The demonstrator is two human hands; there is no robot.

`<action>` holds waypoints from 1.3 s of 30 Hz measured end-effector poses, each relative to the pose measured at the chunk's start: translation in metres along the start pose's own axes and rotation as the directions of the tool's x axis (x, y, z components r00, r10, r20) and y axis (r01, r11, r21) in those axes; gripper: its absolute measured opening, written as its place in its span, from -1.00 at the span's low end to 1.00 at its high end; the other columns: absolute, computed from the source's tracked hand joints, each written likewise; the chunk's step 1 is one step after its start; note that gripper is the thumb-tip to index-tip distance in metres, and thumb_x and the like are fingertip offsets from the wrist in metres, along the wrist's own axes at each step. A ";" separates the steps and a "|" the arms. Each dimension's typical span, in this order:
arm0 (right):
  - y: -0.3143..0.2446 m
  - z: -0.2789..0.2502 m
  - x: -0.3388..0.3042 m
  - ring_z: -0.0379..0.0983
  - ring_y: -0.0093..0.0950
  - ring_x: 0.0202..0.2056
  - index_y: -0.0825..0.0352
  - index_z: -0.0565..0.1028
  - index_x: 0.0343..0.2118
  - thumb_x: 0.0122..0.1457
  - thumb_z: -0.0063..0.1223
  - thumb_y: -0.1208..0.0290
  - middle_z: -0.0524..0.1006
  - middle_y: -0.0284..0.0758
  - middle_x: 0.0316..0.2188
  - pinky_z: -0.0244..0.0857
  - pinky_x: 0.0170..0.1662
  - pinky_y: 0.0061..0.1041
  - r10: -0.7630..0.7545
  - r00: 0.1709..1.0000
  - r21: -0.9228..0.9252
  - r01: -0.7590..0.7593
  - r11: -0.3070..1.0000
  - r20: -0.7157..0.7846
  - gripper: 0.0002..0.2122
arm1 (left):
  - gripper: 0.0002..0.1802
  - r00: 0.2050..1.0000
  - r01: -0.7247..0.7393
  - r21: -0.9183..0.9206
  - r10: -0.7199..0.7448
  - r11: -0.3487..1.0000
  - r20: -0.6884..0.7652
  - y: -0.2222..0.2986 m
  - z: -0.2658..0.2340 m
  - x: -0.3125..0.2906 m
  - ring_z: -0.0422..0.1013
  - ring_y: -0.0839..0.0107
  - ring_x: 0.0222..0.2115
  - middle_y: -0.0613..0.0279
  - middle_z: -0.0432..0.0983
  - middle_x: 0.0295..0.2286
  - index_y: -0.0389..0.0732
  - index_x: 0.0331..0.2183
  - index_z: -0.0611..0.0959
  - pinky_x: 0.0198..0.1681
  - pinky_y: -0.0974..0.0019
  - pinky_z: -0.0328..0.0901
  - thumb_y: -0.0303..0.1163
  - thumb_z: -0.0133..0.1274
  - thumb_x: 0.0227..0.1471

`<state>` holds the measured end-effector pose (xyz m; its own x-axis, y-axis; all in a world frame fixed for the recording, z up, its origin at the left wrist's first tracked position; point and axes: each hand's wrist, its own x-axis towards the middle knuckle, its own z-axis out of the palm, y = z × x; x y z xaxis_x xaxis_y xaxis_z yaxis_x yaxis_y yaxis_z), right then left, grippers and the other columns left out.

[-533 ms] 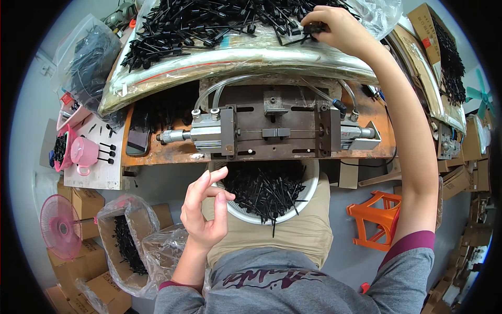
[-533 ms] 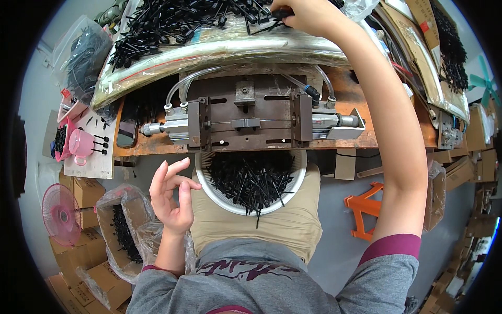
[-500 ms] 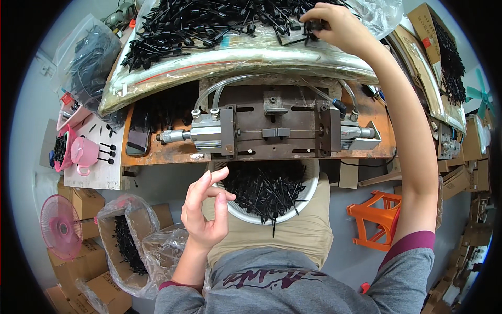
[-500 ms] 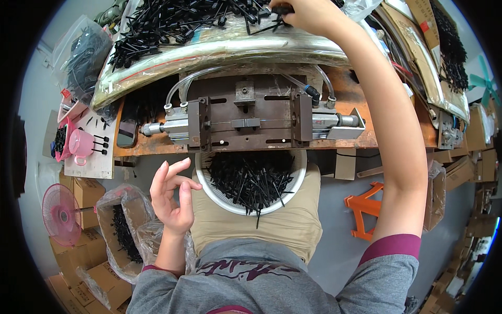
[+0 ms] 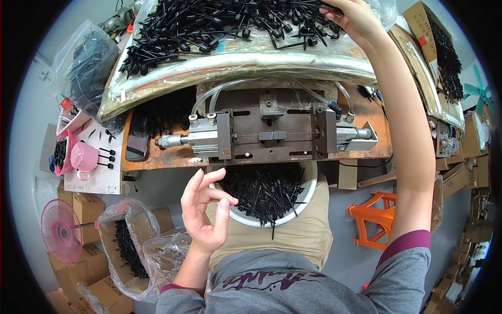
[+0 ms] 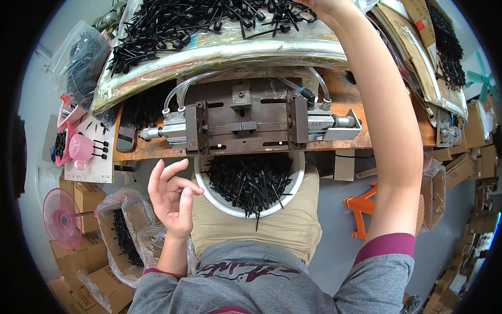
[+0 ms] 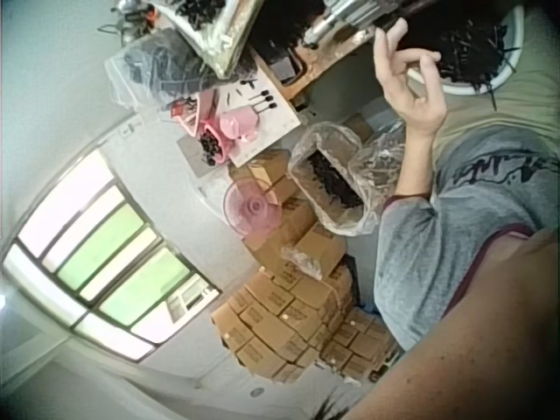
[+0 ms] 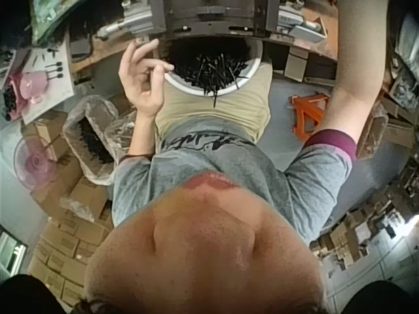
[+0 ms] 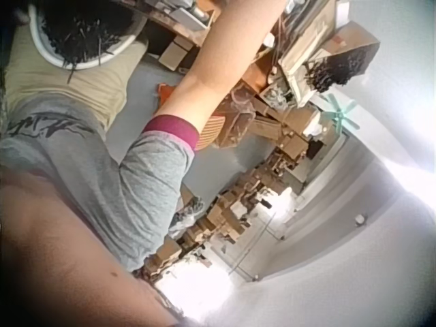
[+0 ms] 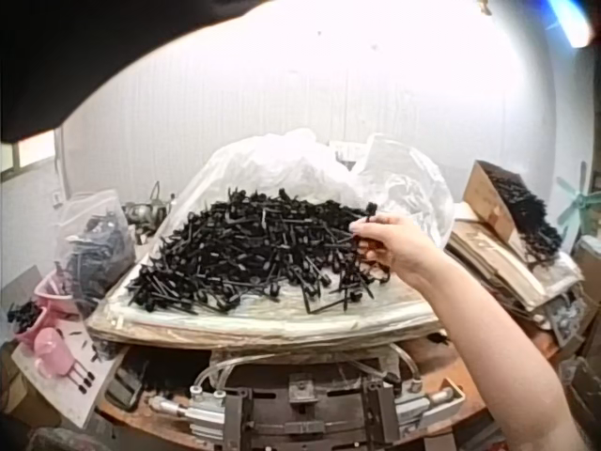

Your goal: Assembling plastic connector components using a manual press fixture.

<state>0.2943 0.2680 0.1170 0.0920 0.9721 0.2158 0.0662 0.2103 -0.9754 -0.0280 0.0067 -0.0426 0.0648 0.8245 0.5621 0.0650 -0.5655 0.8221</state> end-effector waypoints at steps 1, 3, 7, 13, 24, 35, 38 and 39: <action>-0.003 0.002 -0.004 0.41 -0.62 -0.52 0.34 0.54 -0.35 0.19 0.21 0.44 0.52 -0.42 -0.53 0.29 -0.42 -0.63 0.021 1.000 0.002 -0.021 1.000 -0.019 -0.90 | -0.28 1.000 -0.013 0.006 0.013 1.000 0.003 -0.002 0.000 -0.001 0.54 0.42 -0.44 -0.27 0.42 0.00 -0.35 0.23 0.20 -0.37 0.43 0.45 -0.72 0.02 0.04; -0.001 0.003 -0.010 0.45 -0.62 -0.49 0.36 0.55 -0.33 0.18 0.22 0.46 0.55 -0.39 -0.50 0.31 -0.41 -0.64 0.029 0.999 -0.146 -0.031 0.989 -0.016 -0.90 | -0.26 0.998 -0.045 0.048 0.043 0.998 0.041 -0.002 -0.001 -0.001 0.53 0.40 -0.41 -0.28 0.38 0.03 -0.35 0.24 0.16 -0.34 0.42 0.45 -0.71 0.01 0.04; 0.009 -0.005 -0.012 0.48 -0.62 -0.46 0.39 0.58 -0.29 0.17 0.22 0.50 0.58 -0.36 -0.48 0.32 -0.40 -0.68 0.009 1.000 -0.182 -0.009 0.983 0.000 -0.90 | -0.20 0.982 -0.139 0.164 0.115 0.977 0.150 0.002 0.001 0.003 0.52 0.36 -0.34 -0.30 0.32 0.05 -0.34 0.27 0.10 -0.28 0.40 0.47 -0.73 -0.01 0.02; 0.008 -0.009 -0.014 0.42 -0.62 -0.49 0.41 0.55 -0.17 0.23 0.10 0.55 0.53 -0.40 -0.46 0.30 -0.42 -0.66 0.074 0.993 -0.075 -0.068 0.995 0.089 -0.86 | -0.22 0.979 -0.153 0.183 0.123 0.971 0.162 0.004 0.007 0.009 0.52 0.34 -0.30 -0.27 0.30 0.06 -0.33 0.24 0.21 -0.26 0.39 0.48 -0.75 0.02 -0.03; 0.015 -0.005 -0.024 0.45 -0.60 -0.48 0.43 0.55 -0.16 0.22 0.10 0.57 0.52 -0.38 -0.46 0.31 -0.41 -0.64 0.021 0.998 -0.099 -0.027 0.995 -0.059 -0.85 | -0.22 0.959 -0.251 0.257 0.205 0.933 0.194 0.003 0.016 0.016 0.50 0.28 -0.23 -0.29 0.27 0.09 -0.34 0.22 0.27 -0.26 0.35 0.49 -0.62 0.11 -0.06; 0.007 -0.005 -0.032 0.52 -0.59 -0.44 0.48 0.56 -0.25 0.17 0.14 0.62 0.58 -0.32 -0.49 0.39 -0.37 -0.59 -0.213 0.975 -0.431 0.222 0.875 0.070 -0.89 | -0.22 0.945 -0.292 0.296 0.227 0.910 0.234 0.006 0.020 0.020 0.50 0.24 -0.21 -0.27 0.32 0.08 -0.32 0.22 0.29 -0.14 0.24 0.44 -0.58 0.16 -0.06; 0.004 -0.012 -0.029 0.57 -0.51 -0.44 0.51 0.50 -0.21 0.25 0.08 0.54 0.60 -0.23 -0.47 0.46 -0.35 -0.56 -0.172 0.985 -0.252 0.165 0.954 -0.004 -0.86 | -0.22 0.946 -0.271 0.263 0.206 0.926 0.251 0.006 0.020 0.018 0.53 0.25 -0.26 -0.25 0.37 0.04 -0.33 0.21 0.29 -0.13 0.23 0.43 -0.60 0.15 -0.06; 0.001 -0.012 -0.031 0.58 -0.50 -0.44 0.51 0.49 -0.21 0.26 0.07 0.53 0.60 -0.22 -0.45 0.47 -0.34 -0.55 -0.122 0.992 -0.190 0.114 0.975 -0.035 -0.86 | -0.23 0.944 -0.266 0.245 0.201 0.932 0.260 0.005 0.020 0.017 0.53 0.25 -0.27 -0.24 0.39 0.03 -0.34 0.21 0.29 -0.13 0.22 0.43 -0.61 0.15 -0.06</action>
<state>0.3038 0.2365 0.1100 0.1183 0.9347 0.3351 0.2641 0.2957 -0.9181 -0.0071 0.0177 -0.0309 0.3334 0.6606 0.6727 0.2870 -0.7508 0.5950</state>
